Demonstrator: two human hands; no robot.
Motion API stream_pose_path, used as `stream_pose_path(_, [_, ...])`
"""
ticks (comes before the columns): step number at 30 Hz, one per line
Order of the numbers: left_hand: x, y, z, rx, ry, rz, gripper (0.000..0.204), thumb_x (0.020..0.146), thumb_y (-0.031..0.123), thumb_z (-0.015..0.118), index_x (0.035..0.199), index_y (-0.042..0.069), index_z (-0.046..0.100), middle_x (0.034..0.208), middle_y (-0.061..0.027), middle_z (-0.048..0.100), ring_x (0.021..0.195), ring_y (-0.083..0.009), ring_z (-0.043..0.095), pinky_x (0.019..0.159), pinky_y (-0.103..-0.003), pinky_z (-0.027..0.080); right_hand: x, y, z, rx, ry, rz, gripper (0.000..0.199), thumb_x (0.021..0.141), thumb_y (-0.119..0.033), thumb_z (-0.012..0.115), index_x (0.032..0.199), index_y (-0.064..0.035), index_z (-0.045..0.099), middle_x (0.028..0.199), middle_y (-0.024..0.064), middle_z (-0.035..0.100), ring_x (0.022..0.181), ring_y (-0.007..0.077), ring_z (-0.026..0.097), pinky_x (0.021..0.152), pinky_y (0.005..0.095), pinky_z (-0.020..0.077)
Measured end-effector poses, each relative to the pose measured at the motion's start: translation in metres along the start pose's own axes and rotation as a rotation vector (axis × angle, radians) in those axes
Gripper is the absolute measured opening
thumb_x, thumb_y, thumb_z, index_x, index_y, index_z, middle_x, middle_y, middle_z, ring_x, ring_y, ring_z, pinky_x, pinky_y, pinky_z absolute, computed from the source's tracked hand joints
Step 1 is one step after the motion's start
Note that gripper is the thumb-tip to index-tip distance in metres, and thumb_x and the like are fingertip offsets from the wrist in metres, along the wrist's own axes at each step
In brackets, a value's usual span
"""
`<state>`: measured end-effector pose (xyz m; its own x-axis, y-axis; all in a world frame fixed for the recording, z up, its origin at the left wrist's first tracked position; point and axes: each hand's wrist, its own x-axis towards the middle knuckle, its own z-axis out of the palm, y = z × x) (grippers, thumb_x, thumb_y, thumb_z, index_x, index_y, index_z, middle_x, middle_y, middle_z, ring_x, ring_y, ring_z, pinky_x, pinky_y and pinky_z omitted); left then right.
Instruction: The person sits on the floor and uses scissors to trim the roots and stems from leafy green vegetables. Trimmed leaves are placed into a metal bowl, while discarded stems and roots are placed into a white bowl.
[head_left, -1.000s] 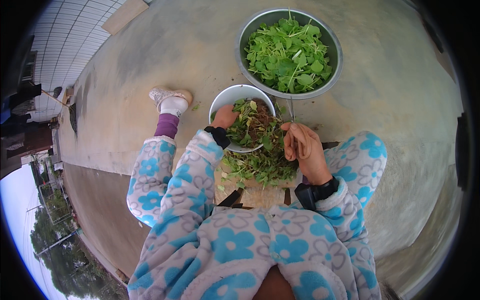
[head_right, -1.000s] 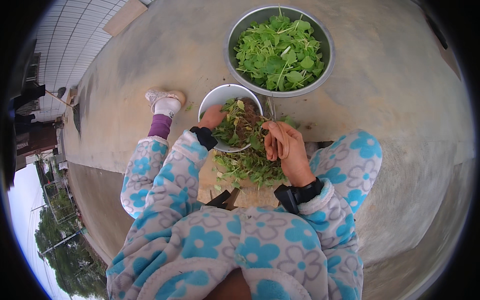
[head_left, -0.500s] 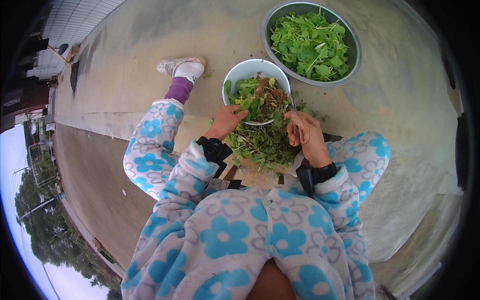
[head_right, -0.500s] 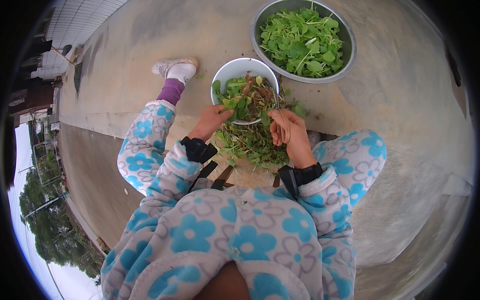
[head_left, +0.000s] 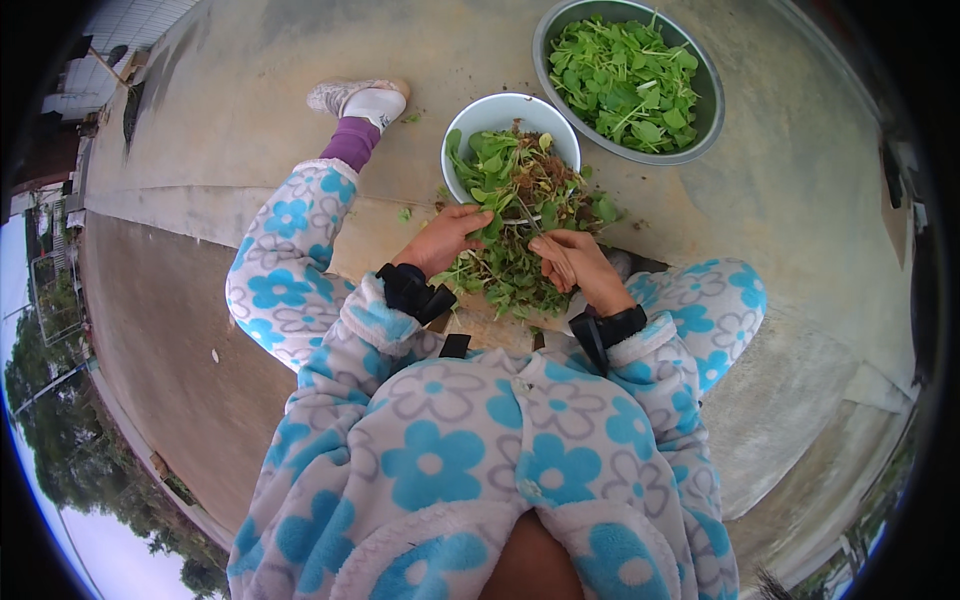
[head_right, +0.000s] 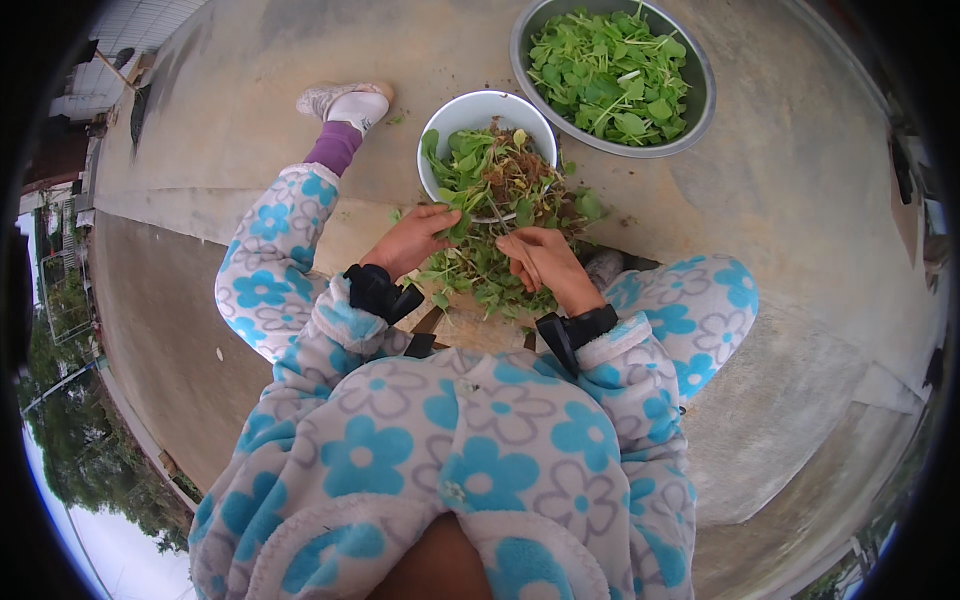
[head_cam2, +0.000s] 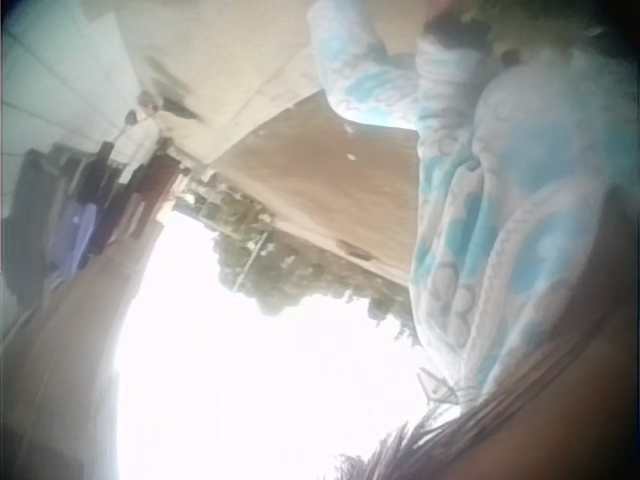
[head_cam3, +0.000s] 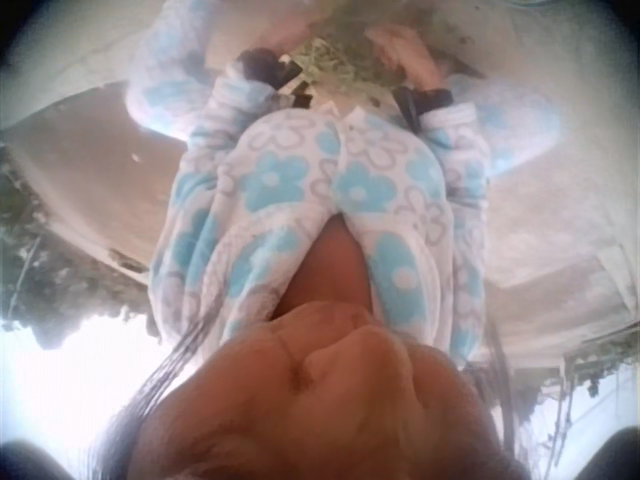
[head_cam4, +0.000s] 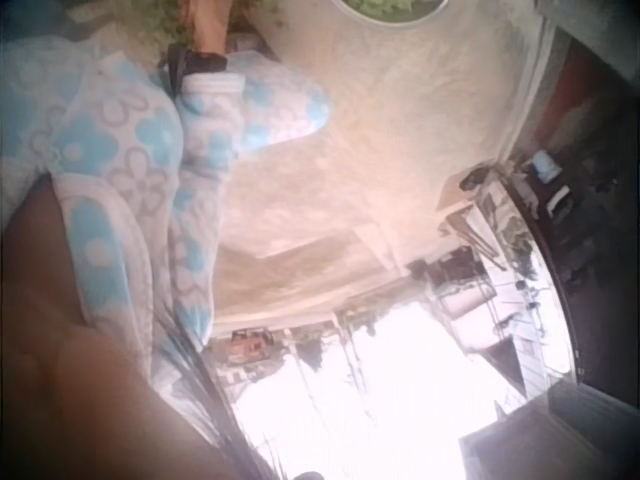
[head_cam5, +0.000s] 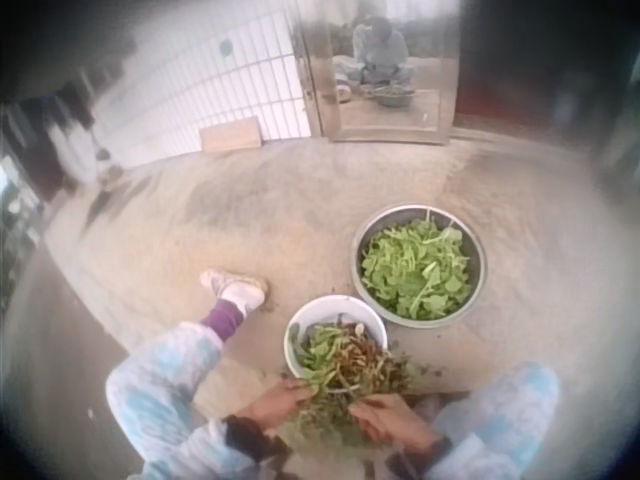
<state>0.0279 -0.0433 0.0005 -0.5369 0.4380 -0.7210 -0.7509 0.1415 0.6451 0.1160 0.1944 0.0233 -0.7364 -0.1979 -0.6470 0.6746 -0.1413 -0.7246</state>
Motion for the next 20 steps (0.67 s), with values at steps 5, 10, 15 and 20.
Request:
stream_pose_path(5, [-0.001, -0.004, -0.005, 0.056, -0.048, 0.026, 0.036, 0.1, 0.031, 0.063, 0.124, 0.004, 0.066, 0.114, 0.001, 0.065, 0.105, -0.0121, 0.057, 0.091, -0.034, 0.046, 0.009, 0.003, 0.001, -0.022, 0.003, 0.0, 0.043, 0.093, -0.043, 0.071, 0.083, -0.0019, 0.062, 0.061, 0.0023, 0.056, 0.047, 0.0086, 0.048, 0.042, 0.0252, 0.0339])
stream_pose_path(10, [-0.003, -0.004, -0.007, 0.117, -0.062, 0.031, 0.035, 0.1, 0.032, 0.063, 0.122, 0.006, 0.067, 0.112, 0.0015, 0.065, 0.104, -0.0112, 0.057, 0.09, -0.033, 0.046, 0.011, 0.002, 0.002, -0.059, -0.002, 0.024, 0.045, 0.093, -0.042, 0.07, 0.09, 0.0025, 0.067, 0.064, 0.0039, 0.057, 0.046, 0.0097, 0.049, 0.043, 0.0259, 0.0375])
stream_pose_path(15, [0.002, -0.007, -0.011, 0.153, -0.089, 0.0, 0.035, 0.099, 0.034, 0.064, 0.121, 0.006, 0.068, 0.11, 0.002, 0.065, 0.102, -0.0102, 0.056, 0.089, -0.032, 0.045, 0.01, 0.002, 0.005, -0.089, 0.005, 0.012, 0.043, 0.094, -0.042, 0.071, 0.089, 0.001, 0.066, 0.064, 0.0035, 0.057, 0.046, 0.009, 0.048, 0.043, 0.0255, 0.0369])
stream_pose_path(20, [0.011, -0.013, -0.017, 0.185, -0.116, -0.003, 0.036, 0.098, 0.035, 0.065, 0.121, 0.007, 0.068, 0.108, 0.0021, 0.065, 0.102, -0.0105, 0.056, 0.09, -0.034, 0.045, 0.011, 0.002, 0.006, -0.13, 0.018, 0.003, 0.04, 0.094, -0.039, 0.071, 0.09, 0.0001, 0.066, 0.063, 0.0037, 0.057, 0.045, 0.0089, 0.048, 0.043, 0.0252, 0.0373])
